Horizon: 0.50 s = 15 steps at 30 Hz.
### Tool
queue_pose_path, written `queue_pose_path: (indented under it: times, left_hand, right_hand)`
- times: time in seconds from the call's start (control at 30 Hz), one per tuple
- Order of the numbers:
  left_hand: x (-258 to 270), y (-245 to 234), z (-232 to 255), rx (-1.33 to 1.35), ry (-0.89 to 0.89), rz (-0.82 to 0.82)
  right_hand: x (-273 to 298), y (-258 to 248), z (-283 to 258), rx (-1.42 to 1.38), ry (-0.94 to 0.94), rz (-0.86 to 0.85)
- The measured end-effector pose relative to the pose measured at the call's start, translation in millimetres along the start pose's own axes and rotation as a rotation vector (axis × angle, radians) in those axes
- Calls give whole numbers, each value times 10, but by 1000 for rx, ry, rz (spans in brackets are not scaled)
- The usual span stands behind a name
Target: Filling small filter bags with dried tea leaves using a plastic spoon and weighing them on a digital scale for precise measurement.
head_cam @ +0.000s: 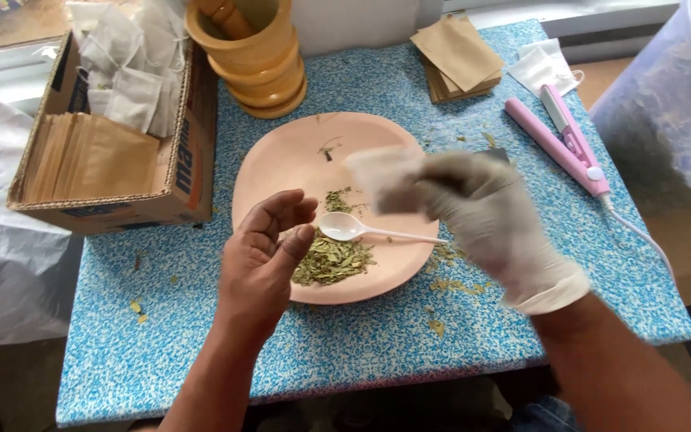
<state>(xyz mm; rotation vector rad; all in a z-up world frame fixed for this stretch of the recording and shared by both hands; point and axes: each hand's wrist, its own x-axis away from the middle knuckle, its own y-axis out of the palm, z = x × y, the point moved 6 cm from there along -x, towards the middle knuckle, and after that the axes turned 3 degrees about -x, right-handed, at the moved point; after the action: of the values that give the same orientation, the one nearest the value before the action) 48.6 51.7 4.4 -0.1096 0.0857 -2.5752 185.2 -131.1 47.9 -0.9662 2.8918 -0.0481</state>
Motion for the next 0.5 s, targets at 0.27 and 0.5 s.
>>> queue_pose_path:
  times: [0.27,0.5]
  left_hand:
    - [-57,-70,-142,325,75,-6]
    - [-57,-301,-34,283,165,68]
  right_hand:
    - [69,598,388,-205,57,-132]
    - [5,504,308,330,91,-122]
